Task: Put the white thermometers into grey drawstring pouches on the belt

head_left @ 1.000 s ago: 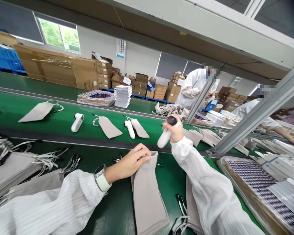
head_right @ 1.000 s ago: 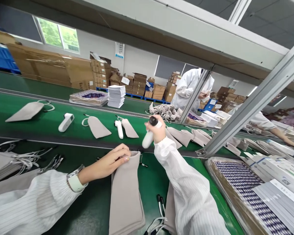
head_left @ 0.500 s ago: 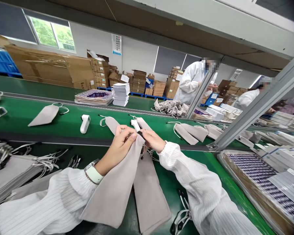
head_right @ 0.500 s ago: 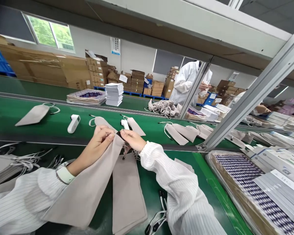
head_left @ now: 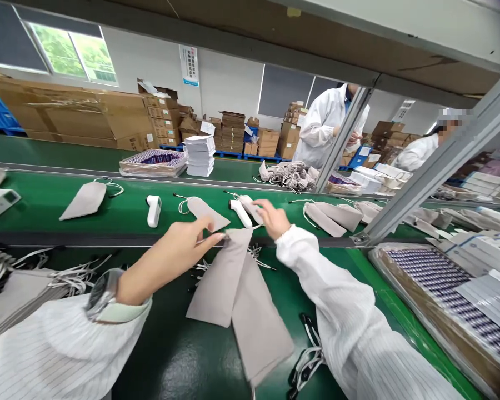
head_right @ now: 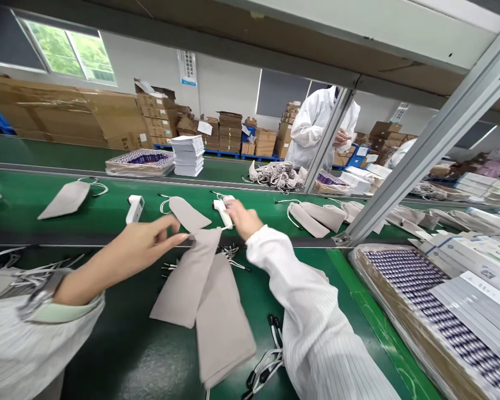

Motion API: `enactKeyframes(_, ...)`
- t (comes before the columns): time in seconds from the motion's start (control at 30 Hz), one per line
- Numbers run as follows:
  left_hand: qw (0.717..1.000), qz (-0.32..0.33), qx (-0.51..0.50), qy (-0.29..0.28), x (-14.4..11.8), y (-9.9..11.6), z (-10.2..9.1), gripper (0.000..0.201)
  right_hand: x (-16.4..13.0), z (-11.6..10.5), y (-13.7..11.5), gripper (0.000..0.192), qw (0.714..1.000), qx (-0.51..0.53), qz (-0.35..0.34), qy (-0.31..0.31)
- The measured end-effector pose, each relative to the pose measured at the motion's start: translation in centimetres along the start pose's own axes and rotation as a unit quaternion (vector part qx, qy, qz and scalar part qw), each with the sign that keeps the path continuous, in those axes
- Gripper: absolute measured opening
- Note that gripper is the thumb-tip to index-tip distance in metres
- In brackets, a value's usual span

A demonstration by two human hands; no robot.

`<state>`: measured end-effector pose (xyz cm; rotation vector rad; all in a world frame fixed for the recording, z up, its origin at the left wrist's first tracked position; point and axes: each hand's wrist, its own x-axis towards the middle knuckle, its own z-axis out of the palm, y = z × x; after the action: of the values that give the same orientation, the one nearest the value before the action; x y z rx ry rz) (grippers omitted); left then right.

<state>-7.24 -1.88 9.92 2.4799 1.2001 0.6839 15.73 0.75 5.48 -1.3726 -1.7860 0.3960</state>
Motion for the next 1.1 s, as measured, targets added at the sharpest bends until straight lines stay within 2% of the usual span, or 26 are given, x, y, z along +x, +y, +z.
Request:
enactKeyframes(0.07, 0.996, -0.023, -0.014, -0.082, -0.5, 0.4, -0.8, 0.035, 1.0, -0.9, 1.9, 0.031, 0.997, -0.046, 0.028, 0.054)
enactKeyframes(0.1, 0.994, -0.036, -0.046, -0.090, -0.7, 0.6, -1.1, 0.036, 1.2, -1.0, 2.1, 0.031, 0.997, -0.037, 0.031, 0.057)
enactKeyframes(0.13, 0.992, -0.049, -0.091, -0.073, -1.0, 0.8, -1.2, 0.036, 1.1, -0.8, 1.8, 0.032, 0.999, -0.002, 0.022, 0.034)
enactKeyframes(0.2, 0.978, -0.070, -0.196, -0.008, -1.3, 1.2, -1.2, 0.032, 0.0, 0.5, -0.3, 0.036, 0.989, 0.118, -0.018, -0.082)
enactKeyframes(0.27, 0.959, -0.064, -0.273, 0.038, -1.4, 1.6, -0.8, 0.031, -1.5, 2.3, -3.4, 0.044, 0.943, 0.232, -0.068, -0.228)
enactKeyframes(0.3, 0.953, -0.048, -0.294, 0.050, -1.4, 1.7, -0.6, 0.030, -2.1, 2.8, -4.8, 0.046, 0.926, 0.255, -0.091, -0.265)
enactKeyframes(0.33, 0.951, -0.029, -0.301, 0.064, -1.5, 1.9, -0.2, 0.027, -2.4, 2.9, -5.9, 0.045, 0.918, 0.266, -0.107, -0.275)
enactKeyframes(0.37, 0.952, -0.012, -0.291, 0.094, -1.5, 2.1, 0.1, 0.022, -2.4, 2.4, -6.5, 0.043, 0.923, 0.268, -0.114, -0.253)
enactKeyframes(0.4, 0.954, 0.003, -0.265, 0.138, -1.6, 2.3, 0.6, 0.017, -1.9, 1.4, -6.5, 0.039, 0.939, 0.257, -0.109, -0.203)
enactKeyframes(0.43, 0.957, 0.015, -0.224, 0.184, -1.7, 2.5, 1.1, 0.018, -1.1, -0.2, -5.9, 0.037, 0.961, 0.237, -0.092, -0.110)
enactKeyframes(0.47, 0.961, 0.029, -0.175, 0.210, -1.9, 2.7, 1.8, 0.024, -0.1, -2.2, -4.9, 0.034, 0.980, 0.191, -0.055, 0.030)
enactKeyframes(0.5, 0.970, 0.047, -0.126, 0.204, -2.1, 2.8, 2.7, 0.028, 1.0, -4.3, -3.5, 0.034, 0.978, 0.106, 0.001, 0.180)
enactKeyframes(0.53, 0.980, 0.072, -0.082, 0.164, -2.4, 2.8, 3.7, 0.031, 2.1, -6.3, -1.8, 0.039, 0.951, 0.001, 0.068, 0.302)
enactKeyframes(0.57, 0.989, 0.101, -0.047, 0.092, -2.7, 2.8, 4.8, 0.032, 3.0, -7.9, -0.1, 0.047, 0.935, -0.036, 0.098, 0.338)
enactKeyframes(0.6, 0.991, 0.132, -0.024, 0.014, -3.0, 2.7, 6.0, 0.034, 3.5, -9.1, 1.6, 0.051, 0.929, -0.060, 0.121, 0.344)
enactKeyframes(0.63, 0.988, 0.150, -0.002, -0.042, -3.3, 2.4, 7.1, 0.038, 3.8, -9.8, 3.2, 0.053, 0.923, -0.115, 0.169, 0.325)
enactKeyframes(0.67, 0.985, 0.152, 0.020, -0.073, -3.5, 2.0, 8.1, 0.040, 3.7, -9.9, 4.7, 0.052, 0.916, -0.176, 0.223, 0.283)
enactKeyframes(0.73, 0.985, 0.132, 0.048, -0.099, -3.5, 0.9, 9.3, 0.038, 3.0, -8.9, 7.1, 0.051, 0.888, -0.264, 0.304, 0.224)
enactKeyframes(0.8, 0.985, 0.112, 0.046, -0.122, -3.2, -0.3, 9.5, 0.033, 2.1, -7.0, 8.7, 0.054, 0.871, -0.290, 0.333, 0.217)
enactKeyframes(0.87, 0.982, 0.101, 0.019, -0.158, -2.6, -1.3, 8.9, 0.031, 1.8, -4.8, 9.4, 0.053, 0.880, -0.325, 0.276, 0.210)
enactKeyframes(0.93, 0.983, 0.079, -0.015, -0.167, -1.9, -2.0, 8.1, 0.031, 2.2, -2.6, 9.4, 0.041, 0.897, -0.366, 0.177, 0.171)
enactKeyframes(1.0, 0.991, 0.033, -0.035, -0.128, -1.2, -2.4, 7.7, 0.031, 3.1, -0.3, 9.0, 0.032, 0.912, -0.379, 0.101, 0.120)
enactKeyframes(1.1, 0.996, -0.019, -0.032, -0.078, -0.6, -3.0, 7.9, 0.031, 4.1, 2.6, 8.5, 0.028, 0.927, -0.357, 0.094, 0.071)
